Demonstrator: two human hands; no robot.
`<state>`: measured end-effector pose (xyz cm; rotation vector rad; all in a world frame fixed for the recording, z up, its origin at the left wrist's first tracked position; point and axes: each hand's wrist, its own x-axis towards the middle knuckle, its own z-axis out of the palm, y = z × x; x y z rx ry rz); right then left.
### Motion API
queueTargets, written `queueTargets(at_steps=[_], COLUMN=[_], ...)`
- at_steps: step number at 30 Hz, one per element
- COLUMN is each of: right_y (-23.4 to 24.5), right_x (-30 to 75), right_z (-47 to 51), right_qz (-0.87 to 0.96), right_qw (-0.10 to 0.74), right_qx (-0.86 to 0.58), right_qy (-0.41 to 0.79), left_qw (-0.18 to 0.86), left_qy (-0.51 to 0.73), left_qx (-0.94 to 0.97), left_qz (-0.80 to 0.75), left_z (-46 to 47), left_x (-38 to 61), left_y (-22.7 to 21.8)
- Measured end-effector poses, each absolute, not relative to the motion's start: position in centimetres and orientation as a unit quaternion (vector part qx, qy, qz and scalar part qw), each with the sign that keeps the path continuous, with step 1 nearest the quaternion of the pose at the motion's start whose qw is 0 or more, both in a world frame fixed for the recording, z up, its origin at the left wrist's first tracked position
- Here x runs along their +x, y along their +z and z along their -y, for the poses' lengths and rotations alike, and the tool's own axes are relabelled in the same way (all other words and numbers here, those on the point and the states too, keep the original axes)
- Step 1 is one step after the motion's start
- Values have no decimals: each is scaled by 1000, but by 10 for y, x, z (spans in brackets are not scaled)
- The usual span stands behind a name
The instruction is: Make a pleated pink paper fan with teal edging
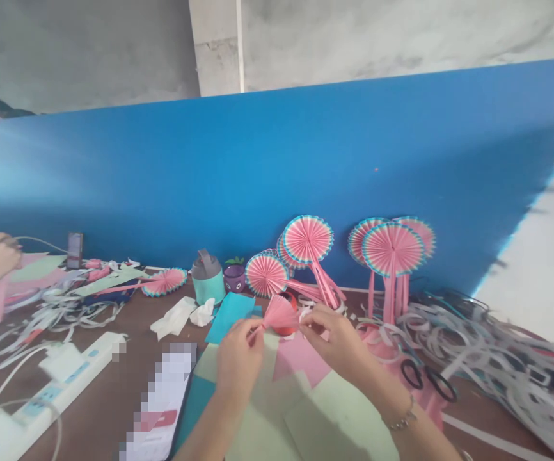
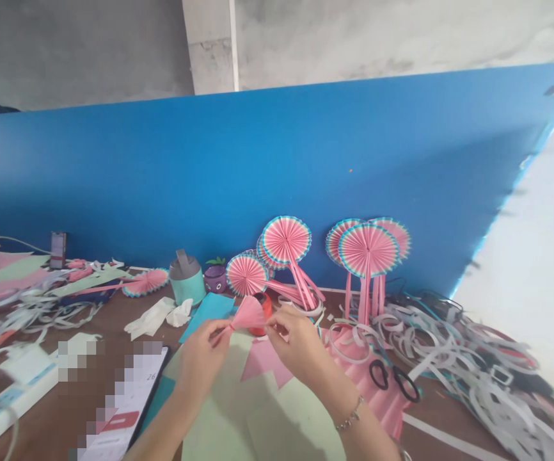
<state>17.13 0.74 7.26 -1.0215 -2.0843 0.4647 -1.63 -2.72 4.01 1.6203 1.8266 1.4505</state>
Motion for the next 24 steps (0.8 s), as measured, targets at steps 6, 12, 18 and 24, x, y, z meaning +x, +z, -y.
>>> queueTargets(at_steps=[6,12,18,24], right_y=[73,72,65,52], right_x=[171,170,176,178], right_z=[-6,-8,-17,-25], right_qz=[821,794,737,701], right_qw=[407,433,397,373], right_qx=[-352,-334,-357,-393], right_qy=[190,267,414,464], left_qw=[13,86,406,560], left_qy=[323,249,334,407], left_qx=[662,791,713,616], left_qz=[-676,-552,-463,-376], left_z=[43,46,54,55], left_x=[-16,-13,-4,0], left_y=[55,61,61,65])
